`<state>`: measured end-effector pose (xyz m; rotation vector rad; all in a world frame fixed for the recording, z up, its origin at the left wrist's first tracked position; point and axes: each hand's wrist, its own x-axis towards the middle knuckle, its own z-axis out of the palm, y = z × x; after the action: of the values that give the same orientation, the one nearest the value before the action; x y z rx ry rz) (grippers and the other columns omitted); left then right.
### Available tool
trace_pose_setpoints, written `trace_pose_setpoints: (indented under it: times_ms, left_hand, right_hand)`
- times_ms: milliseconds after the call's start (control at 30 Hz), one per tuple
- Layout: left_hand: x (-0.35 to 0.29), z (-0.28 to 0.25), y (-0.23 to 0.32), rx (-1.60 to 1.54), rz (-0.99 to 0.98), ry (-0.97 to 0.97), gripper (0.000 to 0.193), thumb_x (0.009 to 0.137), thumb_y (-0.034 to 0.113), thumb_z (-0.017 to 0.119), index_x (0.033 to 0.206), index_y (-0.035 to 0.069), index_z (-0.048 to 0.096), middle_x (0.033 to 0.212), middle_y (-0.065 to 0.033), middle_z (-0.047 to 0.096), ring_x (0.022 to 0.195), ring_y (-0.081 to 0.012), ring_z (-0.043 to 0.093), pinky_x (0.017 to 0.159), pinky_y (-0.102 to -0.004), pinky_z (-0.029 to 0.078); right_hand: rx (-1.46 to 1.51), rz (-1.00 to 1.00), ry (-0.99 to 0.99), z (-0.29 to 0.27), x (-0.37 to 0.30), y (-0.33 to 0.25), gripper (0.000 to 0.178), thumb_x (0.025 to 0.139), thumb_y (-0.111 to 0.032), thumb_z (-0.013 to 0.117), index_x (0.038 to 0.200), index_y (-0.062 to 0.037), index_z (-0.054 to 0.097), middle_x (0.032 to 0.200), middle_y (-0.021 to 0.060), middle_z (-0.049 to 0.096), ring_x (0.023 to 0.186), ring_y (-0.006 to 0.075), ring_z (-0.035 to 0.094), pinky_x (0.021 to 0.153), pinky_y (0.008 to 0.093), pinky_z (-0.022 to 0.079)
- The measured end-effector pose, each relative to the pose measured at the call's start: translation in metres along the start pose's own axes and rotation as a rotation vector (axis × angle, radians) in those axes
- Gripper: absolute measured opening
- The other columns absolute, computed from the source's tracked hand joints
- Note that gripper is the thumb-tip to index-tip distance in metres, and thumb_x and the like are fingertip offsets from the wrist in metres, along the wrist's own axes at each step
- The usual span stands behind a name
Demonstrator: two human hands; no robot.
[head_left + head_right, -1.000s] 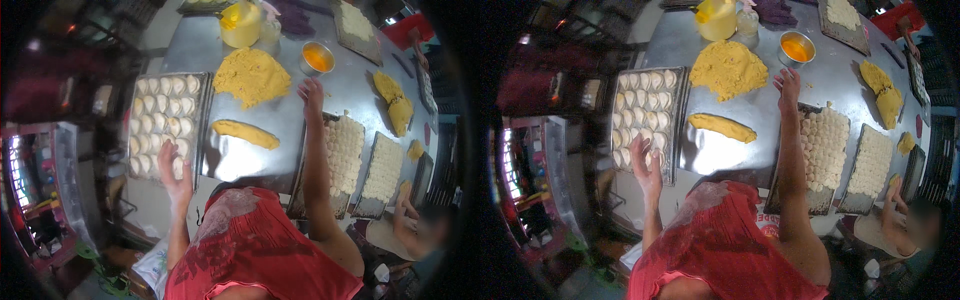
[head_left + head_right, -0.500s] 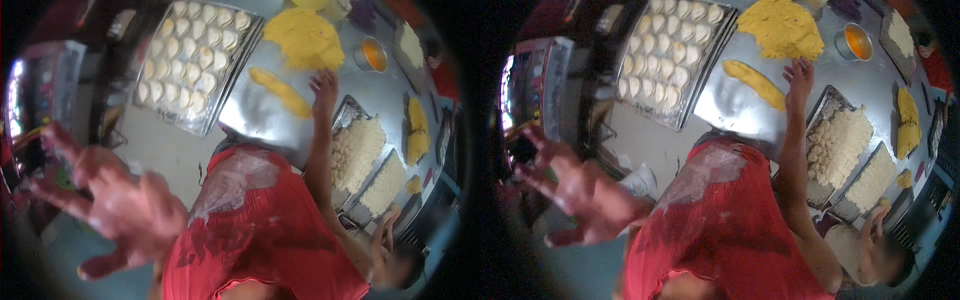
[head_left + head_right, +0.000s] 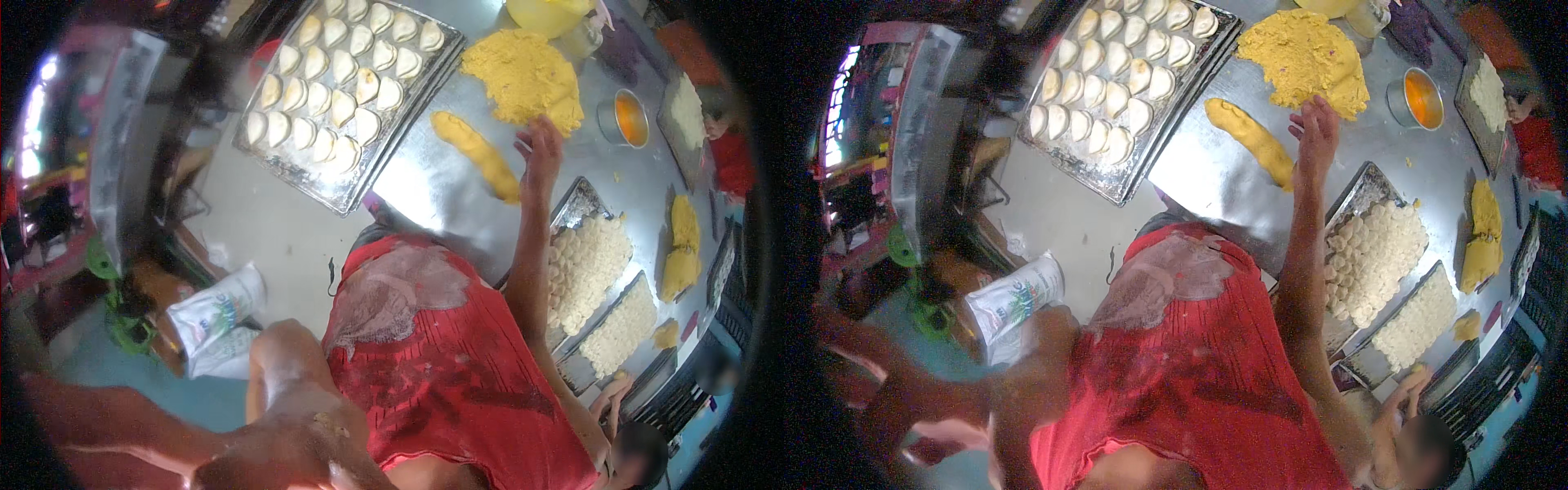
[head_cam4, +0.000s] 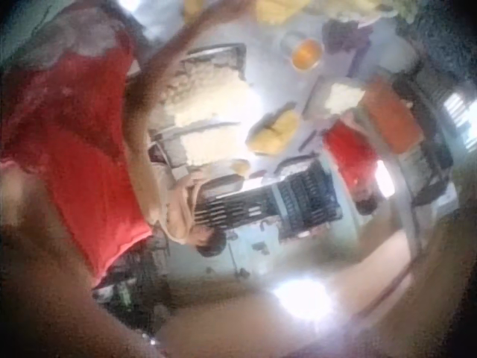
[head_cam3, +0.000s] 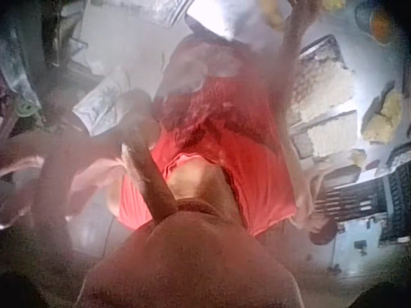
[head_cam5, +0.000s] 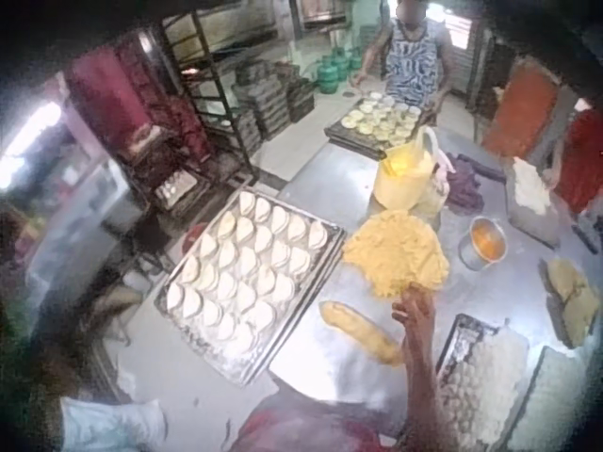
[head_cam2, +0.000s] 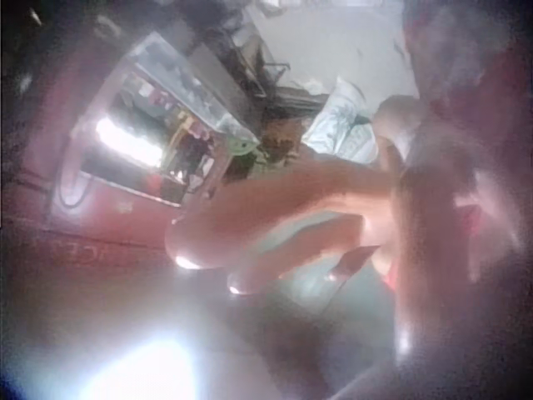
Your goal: Preparing and egg-washing pastries on a baking tray in a bakery production area.
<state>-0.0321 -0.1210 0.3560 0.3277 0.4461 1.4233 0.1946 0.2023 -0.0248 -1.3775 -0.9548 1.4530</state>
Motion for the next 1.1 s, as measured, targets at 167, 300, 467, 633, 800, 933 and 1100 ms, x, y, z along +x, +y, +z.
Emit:
trace_pose_setpoints:
  times_ms: [167, 300, 467, 633, 800, 933, 1100]
  left_hand:
    - [0.028, -0.02, -0.014, -0.043, 0.142, -0.006, 0.061, 0.085, 0.032, 0.064, 0.13, -0.004, 0.046, 0.123, -0.0251, 0.047, 0.109, -0.0295, 0.045, 0.087, -0.0483, 0.04]
    - [0.073, -0.024, -0.029, -0.055, 0.279, 0.009, 0.065, 0.085, 0.038, 0.062, 0.135, 0.0, 0.043, 0.13, -0.025, 0.041, 0.117, -0.0308, 0.037, 0.092, -0.0532, 0.035]
    - [0.113, -0.036, -0.061, -0.1, 0.452, 0.002, 0.071, 0.086, 0.046, 0.058, 0.141, 0.005, 0.039, 0.139, -0.0248, 0.033, 0.127, -0.0324, 0.027, 0.098, -0.0594, 0.027]
    - [0.032, -0.039, -0.027, -0.136, 0.573, -0.014, 0.077, 0.086, 0.055, 0.055, 0.147, 0.011, 0.036, 0.149, -0.0246, 0.025, 0.138, -0.034, 0.017, 0.104, -0.0657, 0.02]
    - [0.056, -0.061, -0.041, -0.181, 0.765, -0.033, 0.083, 0.087, 0.063, 0.051, 0.153, 0.016, 0.032, 0.158, -0.0245, 0.018, 0.148, -0.0357, 0.007, 0.11, -0.0719, 0.013]
    - [0.061, -0.098, -0.043, 0.005, 0.891, 0.061, 0.085, 0.088, 0.068, 0.045, 0.156, 0.02, 0.029, 0.162, -0.0217, 0.017, 0.152, -0.0345, 0.005, 0.113, -0.0734, 0.008]
    - [0.068, -0.188, -0.058, 0.208, 1.08, 0.673, 0.094, 0.088, 0.076, 0.043, 0.159, 0.024, 0.011, 0.164, -0.0108, 0.013, 0.151, -0.0363, 0.012, 0.114, -0.073, 0.011]
  right_hand:
    - [0.014, 0.007, -0.026, 0.006, -0.005, 0.002, 0.042, 0.095, -0.023, 0.067, 0.131, -0.0055, 0.056, 0.111, 0.0073, 0.065, 0.09, 0.0176, 0.065, 0.077, 0.0311, 0.052]
    - [0.015, 0.009, -0.055, 0.011, -0.003, -0.007, 0.041, 0.095, -0.023, 0.066, 0.131, -0.0055, 0.056, 0.113, 0.0077, 0.065, 0.09, 0.0176, 0.065, 0.078, 0.0305, 0.051]
    - [0.005, -0.023, -0.067, 0.007, 0.001, -0.007, 0.042, 0.095, -0.025, 0.066, 0.131, -0.0053, 0.056, 0.115, 0.0084, 0.064, 0.091, 0.0186, 0.064, 0.079, 0.0312, 0.051]
    - [-0.032, 0.016, -0.01, -0.002, 0.002, 0.003, 0.041, 0.095, -0.025, 0.065, 0.129, -0.0047, 0.056, 0.118, 0.0098, 0.063, 0.092, 0.0194, 0.064, 0.079, 0.032, 0.051]
    - [-0.048, -0.013, -0.038, 0.013, -0.009, -0.004, 0.042, 0.095, -0.026, 0.065, 0.13, -0.0043, 0.056, 0.115, 0.0091, 0.063, 0.092, 0.0186, 0.064, 0.079, 0.0324, 0.051]
    - [-0.035, -0.009, -0.064, 0.023, -0.015, -0.008, 0.041, 0.096, -0.026, 0.065, 0.129, -0.0039, 0.056, 0.114, 0.0087, 0.063, 0.091, 0.0183, 0.064, 0.079, 0.0324, 0.051]
    - [-0.08, -0.021, -0.072, 0.033, -0.025, -0.007, 0.037, 0.097, -0.025, 0.064, 0.127, -0.0037, 0.058, 0.111, 0.0078, 0.064, 0.09, 0.0176, 0.064, 0.079, 0.0315, 0.051]
